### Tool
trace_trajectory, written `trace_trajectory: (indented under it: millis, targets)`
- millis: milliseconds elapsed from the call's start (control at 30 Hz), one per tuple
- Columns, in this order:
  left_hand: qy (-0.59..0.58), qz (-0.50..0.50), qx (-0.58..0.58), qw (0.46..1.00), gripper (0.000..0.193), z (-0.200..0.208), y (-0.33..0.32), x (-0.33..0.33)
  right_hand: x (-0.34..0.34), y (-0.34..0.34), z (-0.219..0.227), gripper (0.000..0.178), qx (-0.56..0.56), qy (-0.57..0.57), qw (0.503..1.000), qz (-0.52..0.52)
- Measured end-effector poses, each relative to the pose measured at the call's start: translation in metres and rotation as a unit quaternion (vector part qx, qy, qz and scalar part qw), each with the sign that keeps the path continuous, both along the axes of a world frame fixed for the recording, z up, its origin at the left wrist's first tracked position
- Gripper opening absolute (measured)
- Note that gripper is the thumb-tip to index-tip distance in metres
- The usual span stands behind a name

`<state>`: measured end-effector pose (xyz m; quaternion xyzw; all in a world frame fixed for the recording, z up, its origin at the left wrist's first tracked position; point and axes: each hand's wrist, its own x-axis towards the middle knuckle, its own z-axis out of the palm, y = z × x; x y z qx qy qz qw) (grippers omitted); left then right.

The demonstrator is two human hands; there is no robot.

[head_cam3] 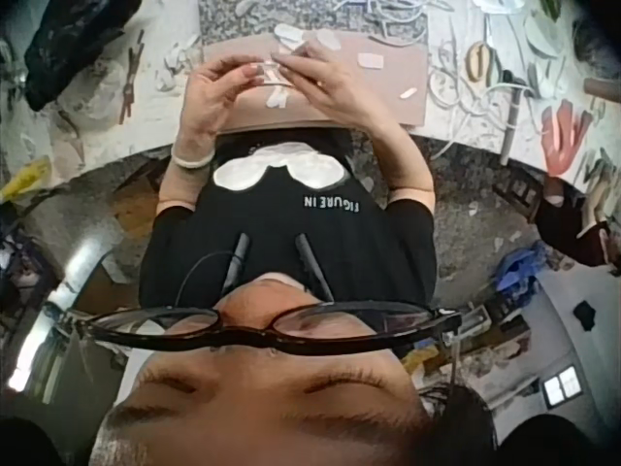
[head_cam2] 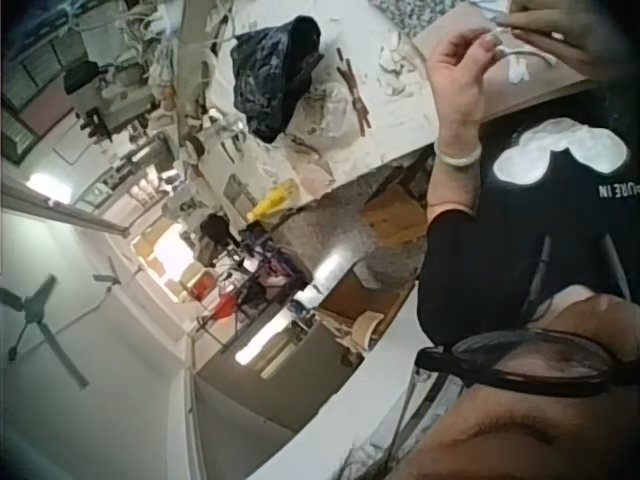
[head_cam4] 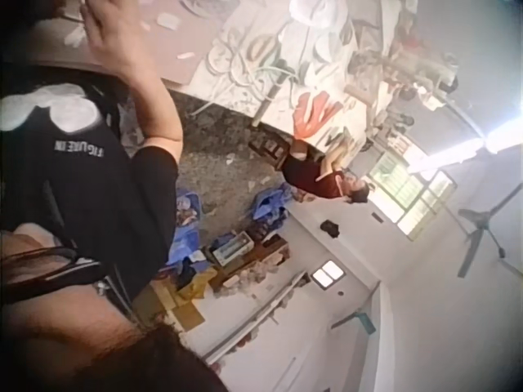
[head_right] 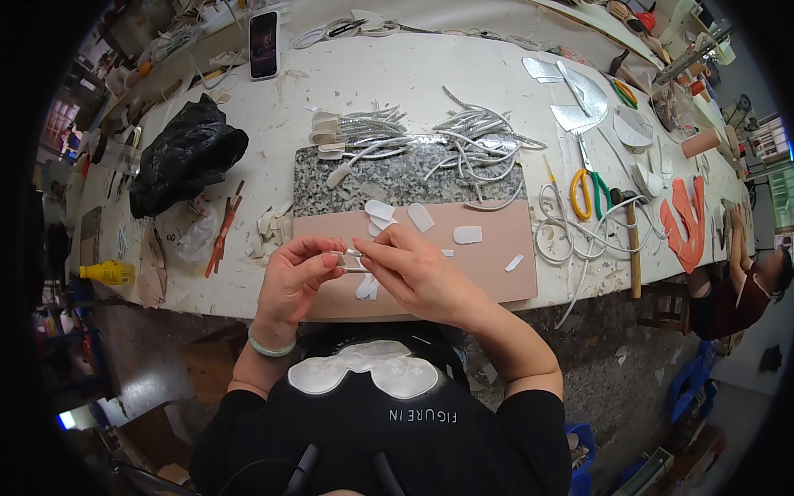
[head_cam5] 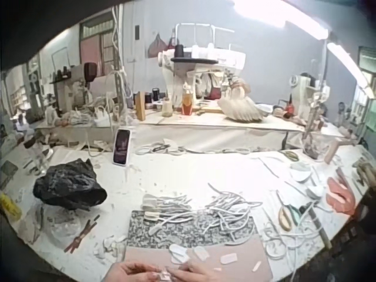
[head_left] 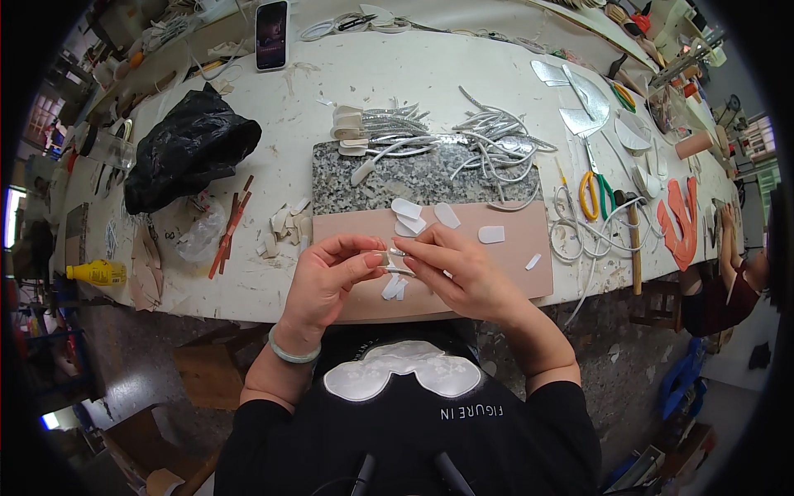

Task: The person sits at a cluttered workbench and repeatedly picks up small white plastic pieces and thin silver wires. They insert the wires into the plastic pieces by hand, creating small assembled units. The person places the finished units on a pink cutting mat on the table.

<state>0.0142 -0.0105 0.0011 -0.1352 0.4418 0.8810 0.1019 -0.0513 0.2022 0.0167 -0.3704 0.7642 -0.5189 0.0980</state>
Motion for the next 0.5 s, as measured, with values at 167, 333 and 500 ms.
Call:
trace_trajectory:
  millis: [167,333,500]
  targets:
    - [0.002,-0.022,-0.021,1.000,0.018,0.004,0.001,0.000,0.000,0.000,0.005,0.022,-0.005,0.018,1.000,-0.001]
    - [0.008,-0.051,-0.053,0.997,0.016,0.002,0.001,-0.002,-0.001,0.001,0.008,0.017,0.000,-0.022,1.000,0.014]
    - [0.003,-0.061,-0.050,0.997,0.015,0.000,-0.001,-0.003,-0.003,0.002,0.011,0.015,0.010,-0.053,0.998,0.029]
